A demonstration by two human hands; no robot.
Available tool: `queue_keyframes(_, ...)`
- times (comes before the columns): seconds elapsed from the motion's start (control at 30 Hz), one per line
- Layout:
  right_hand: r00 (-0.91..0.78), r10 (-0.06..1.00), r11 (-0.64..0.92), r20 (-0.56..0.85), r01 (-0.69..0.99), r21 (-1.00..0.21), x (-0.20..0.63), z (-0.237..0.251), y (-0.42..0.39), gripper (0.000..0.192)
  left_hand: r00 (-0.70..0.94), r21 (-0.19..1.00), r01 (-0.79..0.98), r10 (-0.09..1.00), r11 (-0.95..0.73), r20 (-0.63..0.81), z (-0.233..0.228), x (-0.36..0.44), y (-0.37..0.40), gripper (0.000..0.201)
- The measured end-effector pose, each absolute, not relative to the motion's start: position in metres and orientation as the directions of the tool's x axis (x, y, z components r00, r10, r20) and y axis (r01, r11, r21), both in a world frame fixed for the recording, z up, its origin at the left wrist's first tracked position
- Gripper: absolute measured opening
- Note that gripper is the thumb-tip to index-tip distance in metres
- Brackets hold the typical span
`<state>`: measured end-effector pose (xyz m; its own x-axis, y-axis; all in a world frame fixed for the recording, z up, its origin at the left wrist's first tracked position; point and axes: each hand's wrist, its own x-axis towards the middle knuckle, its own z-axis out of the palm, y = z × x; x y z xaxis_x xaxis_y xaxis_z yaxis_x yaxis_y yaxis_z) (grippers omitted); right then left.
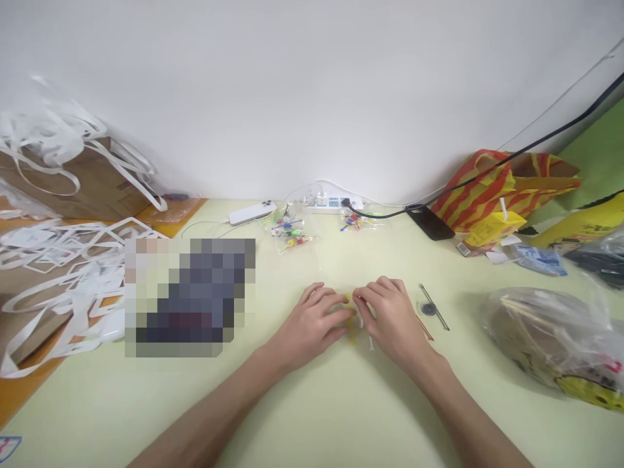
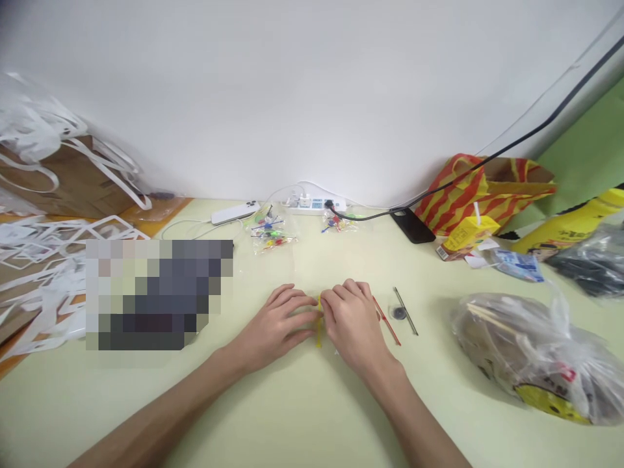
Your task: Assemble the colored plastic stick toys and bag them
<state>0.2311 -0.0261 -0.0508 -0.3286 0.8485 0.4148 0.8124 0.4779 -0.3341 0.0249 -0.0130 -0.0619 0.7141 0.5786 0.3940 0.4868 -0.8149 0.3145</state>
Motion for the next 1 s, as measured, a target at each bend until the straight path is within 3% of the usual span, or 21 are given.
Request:
queue_keyframes(0.4, -0.324, 0.872, 0.436, 0.367, 0.855, -0.28, 0.217, -0.056, -0.038, 0.014, 0.607, 0.428, 0.48, 0.642, -0.766, 0.468, -0.067, 0.014, -0.009, 0.017)
queue_keyframes(0.53, -0.338, 0.87, 0.45, 0.36, 0.842, -0.298, 0.215, -0.054, -0.041, 0.003, 0.549, 0.484, 0.475, 0.677, -0.735, 0.491, -0.064, 0.009, -0.009, 0.018)
queue_keyframes(0.8, -0.375, 0.879, 0.449, 0.294, 0.86, -0.244, 0.217, -0.055, -0.041, 0.028, 0.509, 0.543, 0.457, 0.708, -0.705, 0.491, -0.064, 0.006, -0.01, 0.018)
queue_keyframes(1.0, -0.351, 0.916, 0.389, 0.195, 0.894, -0.221, 0.217, -0.053, -0.039, 0.021, 0.496, 0.565, 0.45, 0.72, -0.692, 0.486, -0.061, 0.008, -0.011, 0.017)
